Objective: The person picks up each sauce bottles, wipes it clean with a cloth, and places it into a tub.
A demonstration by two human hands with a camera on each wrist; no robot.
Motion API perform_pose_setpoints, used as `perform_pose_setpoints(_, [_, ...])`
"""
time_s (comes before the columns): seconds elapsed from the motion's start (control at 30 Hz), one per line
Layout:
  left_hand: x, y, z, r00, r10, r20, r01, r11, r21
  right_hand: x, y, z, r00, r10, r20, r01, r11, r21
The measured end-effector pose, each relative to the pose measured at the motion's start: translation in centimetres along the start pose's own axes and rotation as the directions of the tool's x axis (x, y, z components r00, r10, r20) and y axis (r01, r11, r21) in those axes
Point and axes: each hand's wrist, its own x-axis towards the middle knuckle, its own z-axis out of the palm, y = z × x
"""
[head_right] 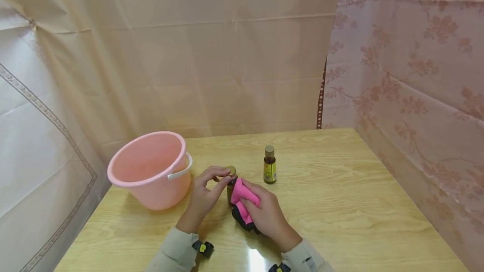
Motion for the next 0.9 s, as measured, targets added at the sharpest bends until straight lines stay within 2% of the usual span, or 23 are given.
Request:
perform_pose_setpoints(0.2, [-0.7, -2.6, 0.2, 1.0, 0.01, -0.005, -0.01, 1.0, 0.013, 0.0, -0.4, -0.3, 0.995, -0.1, -0.011, 0.1, 0.994, 0.031])
perform_pose_setpoints(0.4, [-0.8, -2.9, 0.1, 1.0, 0.022, 0.013, -0.022, 1.0, 0.015, -0.1, -0.3, -0.2, 0.994, -0.109, -0.011, 0.109, 0.994, 0.026])
perform_pose_setpoints(0.7, [-0.9, -2.9, 0.2, 1.0, 0.015, 0.026, -0.015, 1.0, 0.021, -0.1, 0.2, -0.1, 0.998, 0.048, 0.051, -0.045, 0.998, -0.054])
perform_pose_setpoints(0.9, [-0.9, -2.7, 0.2, 1.0, 0.021, 0.016, -0.021, 1.0, 0.021, -0.2, 0.5, -0.1, 0.988, 0.101, 0.116, -0.079, 0.98, -0.182])
